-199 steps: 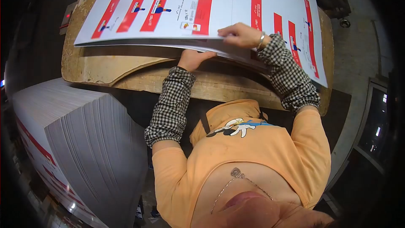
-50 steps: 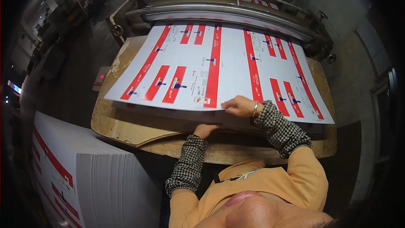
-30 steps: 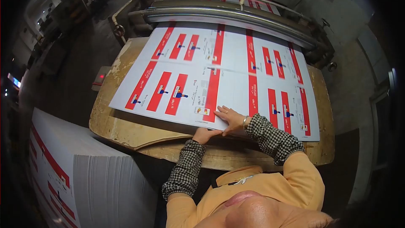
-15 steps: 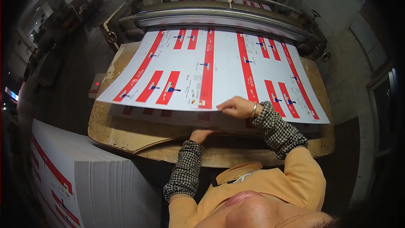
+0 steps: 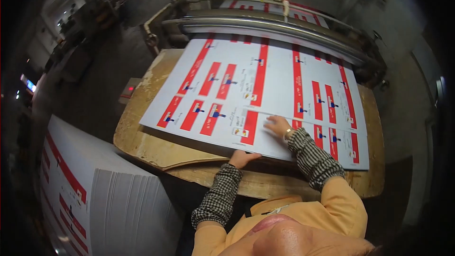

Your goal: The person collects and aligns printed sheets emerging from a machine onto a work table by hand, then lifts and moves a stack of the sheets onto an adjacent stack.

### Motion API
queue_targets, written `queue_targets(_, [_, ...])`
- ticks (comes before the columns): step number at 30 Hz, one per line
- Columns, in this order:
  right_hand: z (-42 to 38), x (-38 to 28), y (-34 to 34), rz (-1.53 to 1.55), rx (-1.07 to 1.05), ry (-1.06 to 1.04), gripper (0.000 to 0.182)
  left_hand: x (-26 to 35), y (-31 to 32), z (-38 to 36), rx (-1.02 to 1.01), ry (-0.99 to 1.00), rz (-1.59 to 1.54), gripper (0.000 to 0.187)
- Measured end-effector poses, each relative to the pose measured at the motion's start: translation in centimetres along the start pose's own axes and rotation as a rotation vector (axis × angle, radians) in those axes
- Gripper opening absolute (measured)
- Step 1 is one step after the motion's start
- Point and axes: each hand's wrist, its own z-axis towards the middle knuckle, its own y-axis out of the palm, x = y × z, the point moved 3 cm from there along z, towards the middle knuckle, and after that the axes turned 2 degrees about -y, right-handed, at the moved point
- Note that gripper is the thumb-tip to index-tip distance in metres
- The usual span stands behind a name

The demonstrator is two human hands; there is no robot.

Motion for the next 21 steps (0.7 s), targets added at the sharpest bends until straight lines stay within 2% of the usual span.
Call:
queue_targets(1, [-0.8, -0.9, 0.2, 0.001, -0.134, -0.072, 0.062, 0.3, 0.1, -0.1, -0.001, 0.025, -0.011, 0.05])
queue_targets(2, [-1.7, -0.6, 1.8, -0.135, -0.285, -0.227, 0.085, 0.5, 0.2, -0.2, -0.008, 0.044, -0.021, 0.05])
queue_targets(3, [-3.0, -2.4, 1.7, -0.23, -0.426, -0.284, 0.101, 0.6, 0.3, -0.2, -0.008, 0.042, -0.042, 0.05])
queue_targets(6, [-5.6, -4.1, 1.3, -0.286, -0.39, -0.335, 0.107, 0.4, 0.6, 0.0, -0.034, 0.01, -0.083, 0.05])
queue_targets(7, [-5.7, -4.2, 1.0, -0.265, -0.365, -0.336, 0.101, 0.0, 0.6, 0.1, -0.048, -0.014, -0.087, 0.05])
queue_targets(10, [-4.5, -4.0, 0.0, -0.138, -0.483, -0.307, 0.096, 0.3, 0.4, -0.1, -0.039, -0.034, -0.062, 0.048])
queue_targets(14, [-4.8, -5.1, 0.0, -0.209, -0.615, -0.316, 0.05, -0.6, 0.2, 0.0, -0.041, -0.077, 0.008, 0.045])
queue_targets(15, [-5.7, -6.0, -0.7, -0.132, -0.498, -0.35, 0.027, -0.4, 0.3, 0.0, -0.026, -0.069, 0.022, 0.044])
queue_targets(18, [-5.9, -7.2, -2.7, -0.148, -0.302, -0.408, 0.02, -0.1, 0.2, -0.2, -0.003, -0.068, 0.075, 0.04])
queue_targets(19, [-5.8, -8.2, -4.0, -0.132, -0.136, -0.505, 0.015, -0.1, 0.0, -0.2, -0.01, -0.082, 0.095, 0.039])
queue_targets(21, [-5.8, -9.5, -6.9, -0.081, -0.073, -0.437, 0.015, -0.2, 0.2, -0.3, -0.009, -0.05, 0.063, 0.035])
